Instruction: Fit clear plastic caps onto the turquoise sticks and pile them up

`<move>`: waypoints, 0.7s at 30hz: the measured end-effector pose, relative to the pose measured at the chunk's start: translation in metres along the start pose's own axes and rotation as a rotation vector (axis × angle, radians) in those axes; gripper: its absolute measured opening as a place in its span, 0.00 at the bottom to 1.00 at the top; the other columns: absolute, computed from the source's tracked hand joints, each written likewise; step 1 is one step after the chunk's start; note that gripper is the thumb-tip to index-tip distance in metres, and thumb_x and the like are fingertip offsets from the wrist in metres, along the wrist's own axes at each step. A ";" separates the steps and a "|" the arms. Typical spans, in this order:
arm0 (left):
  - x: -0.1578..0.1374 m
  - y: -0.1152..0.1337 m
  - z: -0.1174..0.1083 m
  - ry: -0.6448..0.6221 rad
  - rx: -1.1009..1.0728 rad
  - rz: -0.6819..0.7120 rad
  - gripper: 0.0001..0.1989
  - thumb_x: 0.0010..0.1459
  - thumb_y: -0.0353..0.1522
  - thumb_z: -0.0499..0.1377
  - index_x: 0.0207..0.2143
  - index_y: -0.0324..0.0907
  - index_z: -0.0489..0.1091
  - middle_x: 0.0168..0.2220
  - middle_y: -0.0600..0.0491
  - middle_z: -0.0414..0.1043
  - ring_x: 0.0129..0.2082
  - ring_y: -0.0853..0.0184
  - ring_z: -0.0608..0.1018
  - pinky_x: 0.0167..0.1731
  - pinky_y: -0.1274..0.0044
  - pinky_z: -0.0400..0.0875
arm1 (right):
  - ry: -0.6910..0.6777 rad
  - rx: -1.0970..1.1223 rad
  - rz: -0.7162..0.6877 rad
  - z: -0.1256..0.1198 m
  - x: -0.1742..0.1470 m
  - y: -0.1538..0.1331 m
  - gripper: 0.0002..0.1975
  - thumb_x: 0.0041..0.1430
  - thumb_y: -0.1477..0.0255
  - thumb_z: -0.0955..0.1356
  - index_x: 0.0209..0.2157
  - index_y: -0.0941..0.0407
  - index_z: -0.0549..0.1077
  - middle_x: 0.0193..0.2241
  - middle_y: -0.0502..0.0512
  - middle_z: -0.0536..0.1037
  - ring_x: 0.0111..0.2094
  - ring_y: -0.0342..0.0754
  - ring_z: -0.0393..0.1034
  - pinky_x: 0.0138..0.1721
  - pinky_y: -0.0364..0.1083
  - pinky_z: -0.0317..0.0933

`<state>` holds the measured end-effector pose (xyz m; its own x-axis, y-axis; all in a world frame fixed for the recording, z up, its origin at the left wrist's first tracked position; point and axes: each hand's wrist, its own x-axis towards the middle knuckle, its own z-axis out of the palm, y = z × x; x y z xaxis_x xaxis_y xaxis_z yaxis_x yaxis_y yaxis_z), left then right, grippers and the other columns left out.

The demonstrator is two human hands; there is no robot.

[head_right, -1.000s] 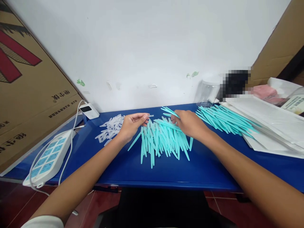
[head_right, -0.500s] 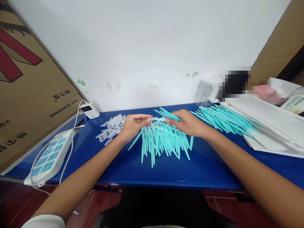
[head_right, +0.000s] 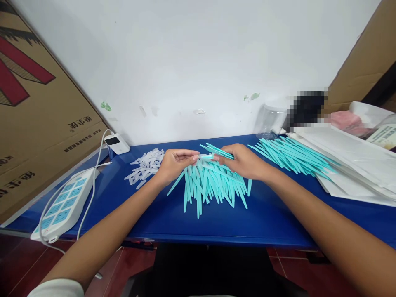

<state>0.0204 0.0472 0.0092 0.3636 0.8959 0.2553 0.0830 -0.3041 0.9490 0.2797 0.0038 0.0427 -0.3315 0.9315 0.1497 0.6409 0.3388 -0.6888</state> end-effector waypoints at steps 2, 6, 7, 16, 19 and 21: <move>-0.002 -0.001 0.003 -0.034 -0.012 -0.001 0.16 0.54 0.39 0.74 0.42 0.40 0.85 0.38 0.45 0.85 0.36 0.62 0.85 0.41 0.68 0.82 | -0.018 0.005 -0.013 0.002 -0.001 -0.004 0.28 0.65 0.44 0.67 0.28 0.55 0.75 0.19 0.50 0.70 0.19 0.44 0.61 0.23 0.46 0.53; -0.005 -0.004 0.009 -0.087 -0.066 -0.017 0.13 0.53 0.39 0.75 0.39 0.43 0.85 0.42 0.44 0.85 0.38 0.60 0.85 0.43 0.65 0.83 | -0.052 0.060 0.042 0.008 -0.002 -0.010 0.28 0.63 0.44 0.68 0.29 0.56 0.77 0.16 0.49 0.70 0.15 0.42 0.57 0.20 0.45 0.51; -0.006 -0.005 0.010 -0.093 -0.078 -0.025 0.13 0.52 0.39 0.75 0.38 0.42 0.85 0.41 0.44 0.85 0.38 0.60 0.85 0.43 0.64 0.83 | -0.053 0.080 0.052 0.010 -0.003 -0.010 0.28 0.63 0.44 0.69 0.29 0.55 0.77 0.15 0.49 0.70 0.15 0.42 0.56 0.19 0.45 0.50; 0.004 -0.002 -0.006 -0.015 0.087 0.006 0.16 0.57 0.41 0.71 0.41 0.39 0.85 0.41 0.43 0.85 0.38 0.60 0.85 0.42 0.68 0.80 | 0.007 0.153 0.066 0.010 0.003 0.000 0.25 0.67 0.48 0.67 0.35 0.55 0.81 0.29 0.58 0.84 0.27 0.51 0.78 0.29 0.47 0.67; 0.008 -0.006 -0.014 -0.041 0.178 0.027 0.15 0.60 0.41 0.69 0.42 0.39 0.84 0.43 0.44 0.85 0.41 0.58 0.85 0.45 0.67 0.79 | 0.075 0.125 0.115 0.003 0.005 0.006 0.26 0.70 0.48 0.64 0.40 0.56 0.80 0.30 0.57 0.83 0.23 0.49 0.75 0.26 0.47 0.66; 0.010 -0.009 -0.018 -0.077 0.320 0.075 0.15 0.64 0.41 0.66 0.45 0.41 0.84 0.46 0.45 0.85 0.45 0.57 0.84 0.47 0.66 0.79 | 0.053 0.088 0.119 -0.001 0.006 0.009 0.28 0.70 0.46 0.62 0.40 0.56 0.78 0.24 0.53 0.79 0.17 0.46 0.67 0.24 0.47 0.63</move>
<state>0.0067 0.0643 0.0064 0.4474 0.8439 0.2960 0.3362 -0.4654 0.8188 0.2838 0.0120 0.0380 -0.2181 0.9708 0.0994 0.6095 0.2151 -0.7631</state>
